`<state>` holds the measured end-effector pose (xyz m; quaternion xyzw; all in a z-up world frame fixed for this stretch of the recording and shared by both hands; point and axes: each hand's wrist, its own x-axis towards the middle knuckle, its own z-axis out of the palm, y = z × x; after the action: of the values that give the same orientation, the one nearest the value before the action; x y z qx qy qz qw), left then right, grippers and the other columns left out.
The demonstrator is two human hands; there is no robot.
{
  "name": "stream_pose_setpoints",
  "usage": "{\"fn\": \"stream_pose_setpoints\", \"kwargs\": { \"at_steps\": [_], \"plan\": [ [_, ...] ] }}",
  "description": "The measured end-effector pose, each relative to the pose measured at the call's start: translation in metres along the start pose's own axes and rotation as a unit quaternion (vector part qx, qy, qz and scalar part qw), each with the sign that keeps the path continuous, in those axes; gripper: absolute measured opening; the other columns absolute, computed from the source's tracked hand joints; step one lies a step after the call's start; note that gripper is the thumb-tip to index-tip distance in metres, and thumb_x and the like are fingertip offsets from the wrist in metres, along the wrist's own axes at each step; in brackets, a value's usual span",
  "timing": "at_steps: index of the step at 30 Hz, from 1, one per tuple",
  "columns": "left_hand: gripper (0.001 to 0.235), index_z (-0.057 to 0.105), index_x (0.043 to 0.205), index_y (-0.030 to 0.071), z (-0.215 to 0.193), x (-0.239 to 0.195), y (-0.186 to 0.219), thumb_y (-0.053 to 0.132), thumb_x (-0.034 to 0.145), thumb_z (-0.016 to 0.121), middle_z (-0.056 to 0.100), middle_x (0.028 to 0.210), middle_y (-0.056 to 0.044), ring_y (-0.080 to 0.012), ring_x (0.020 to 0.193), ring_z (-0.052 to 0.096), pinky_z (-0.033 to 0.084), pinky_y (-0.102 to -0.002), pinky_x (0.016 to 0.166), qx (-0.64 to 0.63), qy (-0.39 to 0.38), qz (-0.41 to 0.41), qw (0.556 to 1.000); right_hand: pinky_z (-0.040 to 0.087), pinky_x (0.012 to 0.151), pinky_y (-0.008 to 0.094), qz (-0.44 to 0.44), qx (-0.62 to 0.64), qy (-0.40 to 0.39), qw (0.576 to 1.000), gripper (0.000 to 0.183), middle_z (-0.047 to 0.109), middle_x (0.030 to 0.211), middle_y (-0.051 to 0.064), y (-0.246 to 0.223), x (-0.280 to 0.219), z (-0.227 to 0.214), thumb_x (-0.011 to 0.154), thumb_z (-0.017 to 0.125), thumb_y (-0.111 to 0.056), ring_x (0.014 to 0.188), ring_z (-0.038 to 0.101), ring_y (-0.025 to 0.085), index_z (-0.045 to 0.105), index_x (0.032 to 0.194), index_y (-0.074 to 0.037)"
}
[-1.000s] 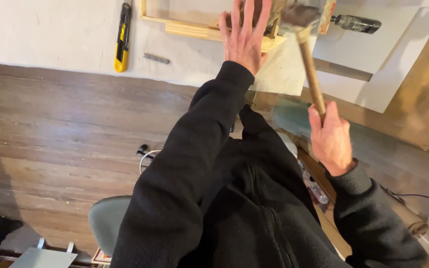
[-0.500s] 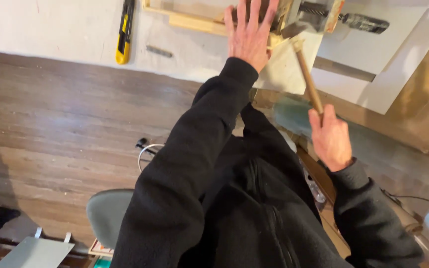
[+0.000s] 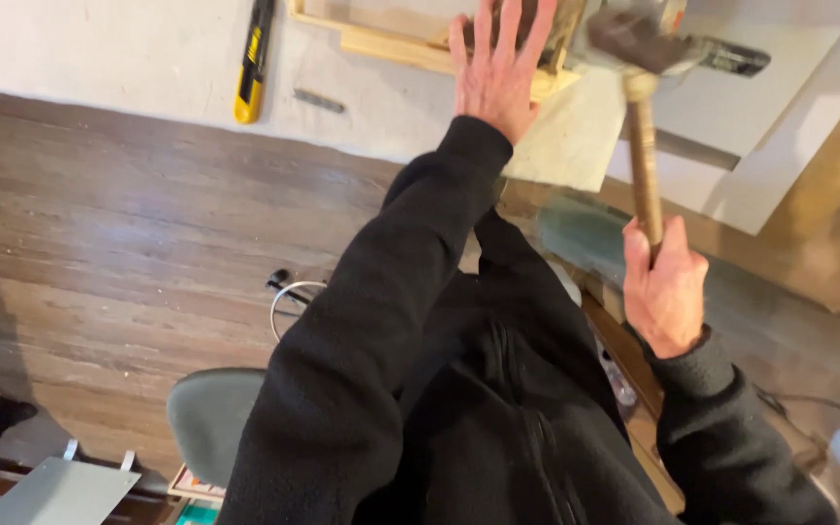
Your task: Assembling wooden picture frame segments by applying glue, aligning them in a miter vice, and securing them with nails.
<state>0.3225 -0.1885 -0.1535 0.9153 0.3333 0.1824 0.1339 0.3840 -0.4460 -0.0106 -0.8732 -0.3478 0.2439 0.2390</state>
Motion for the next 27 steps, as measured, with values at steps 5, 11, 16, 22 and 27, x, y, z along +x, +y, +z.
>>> {"fn": "stream_pose_setpoints", "kwargs": {
  "at_steps": [5,11,16,22,27],
  "plan": [
    [0.124,0.025,0.158,0.018,-0.004,0.003,0.002,0.028,0.056,0.095,0.031,0.158,-0.019,-0.0425,0.143,0.033,0.029,-0.068,0.115,-0.007,0.001,0.005,1.000,0.053,0.044,0.045,0.109,0.013,-0.034,0.993,0.024,0.066,0.072,0.019,0.044,0.008,0.025,0.112,0.049,-0.024,0.052,0.066,0.033,0.054,0.109,0.000],
    [0.123,0.025,0.158,0.018,-0.007,-0.005,0.004,0.027,0.057,0.094,0.034,0.157,-0.018,-0.0423,0.142,0.034,0.029,-0.067,0.116,-0.023,0.009,0.004,1.000,0.053,0.046,0.044,0.078,0.026,-0.027,0.996,0.023,0.068,0.074,0.017,0.011,-0.001,0.000,0.112,0.050,-0.024,0.055,0.066,0.030,0.055,0.113,-0.001],
    [0.123,0.025,0.160,0.019,-0.015,-0.003,0.008,0.026,0.058,0.095,0.032,0.160,-0.017,-0.0418,0.145,0.034,0.029,-0.067,0.118,-0.035,0.001,-0.001,0.999,0.050,0.059,0.049,0.035,-0.046,-0.032,0.998,0.025,0.065,0.081,0.027,0.054,0.001,0.033,0.113,0.062,-0.021,0.076,0.063,0.044,0.055,0.110,0.002],
    [0.123,0.025,0.158,0.023,-0.005,0.000,0.006,0.026,0.057,0.095,0.030,0.160,-0.015,-0.0417,0.146,0.032,0.029,-0.068,0.118,-0.026,0.012,-0.007,1.000,0.053,0.064,0.049,-0.007,0.113,0.044,0.993,0.021,0.064,0.078,0.024,-0.002,-0.004,-0.004,0.109,0.049,-0.021,0.066,0.064,0.044,0.055,0.112,-0.002],
    [0.126,0.022,0.160,0.022,-0.005,0.005,0.004,0.024,0.058,0.096,0.030,0.161,-0.016,-0.0413,0.147,0.032,0.029,-0.068,0.118,-0.018,0.018,-0.004,1.000,0.052,0.062,0.048,0.008,-0.027,0.004,1.000,0.024,0.066,0.080,0.025,0.056,0.012,0.034,0.112,0.060,-0.022,0.073,0.068,0.042,0.058,0.112,0.001]
  ]
}}
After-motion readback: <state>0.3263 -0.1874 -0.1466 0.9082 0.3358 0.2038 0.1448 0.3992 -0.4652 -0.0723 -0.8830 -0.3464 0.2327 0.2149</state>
